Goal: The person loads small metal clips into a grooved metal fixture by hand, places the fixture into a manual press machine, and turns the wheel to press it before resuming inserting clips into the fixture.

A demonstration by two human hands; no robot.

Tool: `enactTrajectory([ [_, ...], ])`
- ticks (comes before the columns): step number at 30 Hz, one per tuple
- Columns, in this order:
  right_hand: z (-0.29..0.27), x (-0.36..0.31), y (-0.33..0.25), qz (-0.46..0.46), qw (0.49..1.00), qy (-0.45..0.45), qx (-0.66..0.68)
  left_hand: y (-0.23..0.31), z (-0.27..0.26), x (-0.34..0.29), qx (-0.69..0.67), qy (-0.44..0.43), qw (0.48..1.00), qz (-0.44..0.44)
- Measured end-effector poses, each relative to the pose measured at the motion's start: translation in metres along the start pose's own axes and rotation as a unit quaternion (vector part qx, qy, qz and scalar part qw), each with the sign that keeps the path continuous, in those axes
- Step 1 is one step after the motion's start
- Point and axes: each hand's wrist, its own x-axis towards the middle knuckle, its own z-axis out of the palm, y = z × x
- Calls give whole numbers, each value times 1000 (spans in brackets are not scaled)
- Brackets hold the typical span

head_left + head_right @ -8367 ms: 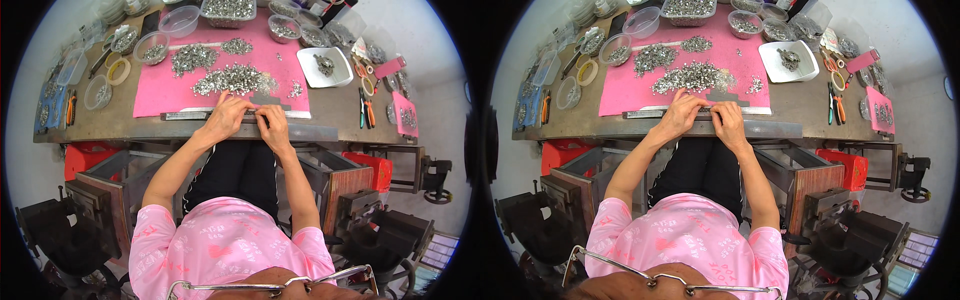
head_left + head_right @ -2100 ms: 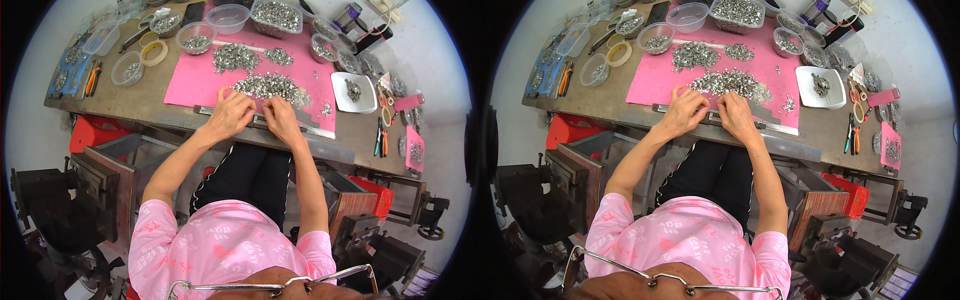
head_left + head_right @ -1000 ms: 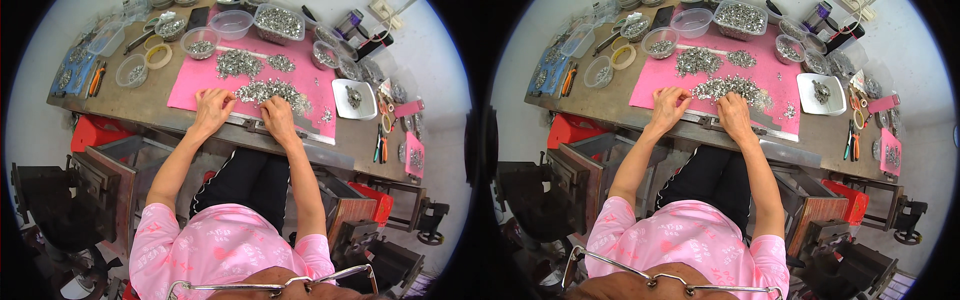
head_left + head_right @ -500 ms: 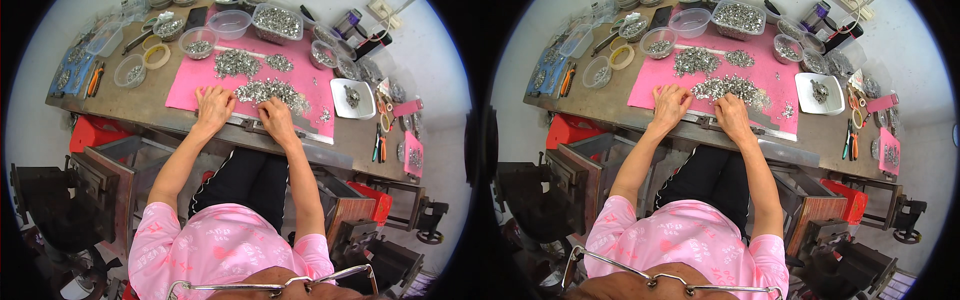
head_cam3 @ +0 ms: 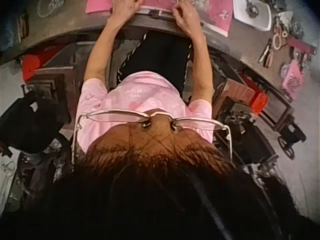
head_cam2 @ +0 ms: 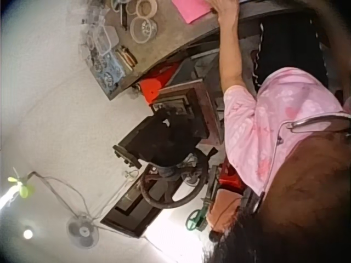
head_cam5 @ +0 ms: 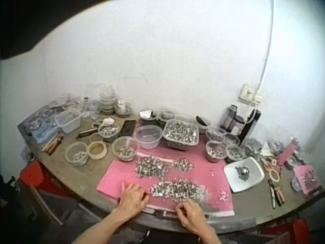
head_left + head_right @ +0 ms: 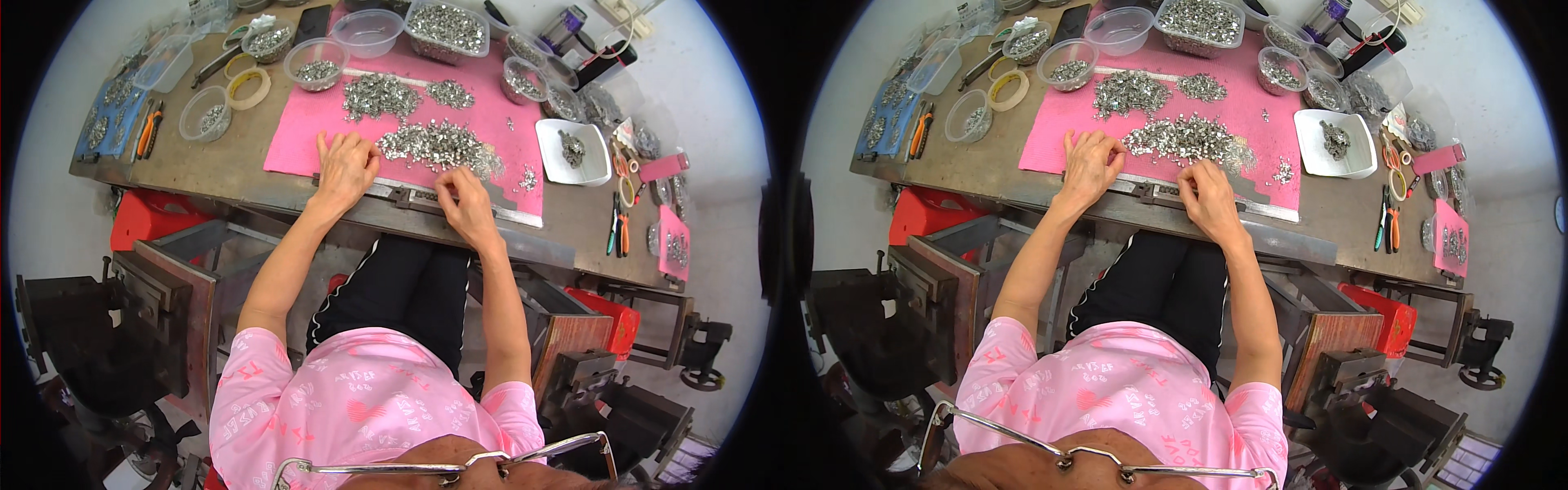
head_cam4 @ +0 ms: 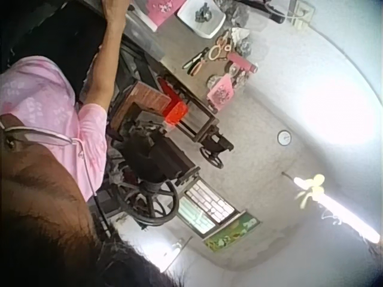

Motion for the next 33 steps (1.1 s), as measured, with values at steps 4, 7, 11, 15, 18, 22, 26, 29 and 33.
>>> enactTrajectory([
  [4,0,-16,-2,-65,997,20,-29,12,-6,1,-26,-4,1000,5],
  [7,4,-18,-2,-97,992,34,-70,37,-7,-7,-106,-18,994,26],
  [11,3,-19,-4,-112,990,38,-79,55,3,-16,-162,-46,983,70],
  [15,1,-18,1,-94,994,47,-21,59,11,-19,-180,-72,977,84],
  [18,2,-13,5,-55,996,67,-22,61,14,-19,-174,-73,977,95],
  [22,12,9,8,-59,994,74,-47,60,15,-21,-172,-64,978,104],
  [26,24,29,13,-84,988,80,-101,58,14,-19,-179,-68,975,110],
  [29,32,35,16,-62,986,56,-145,55,9,-20,-207,-74,972,84],
  [33,37,37,17,-68,983,56,-164,47,3,-23,-235,-51,970,36],
])
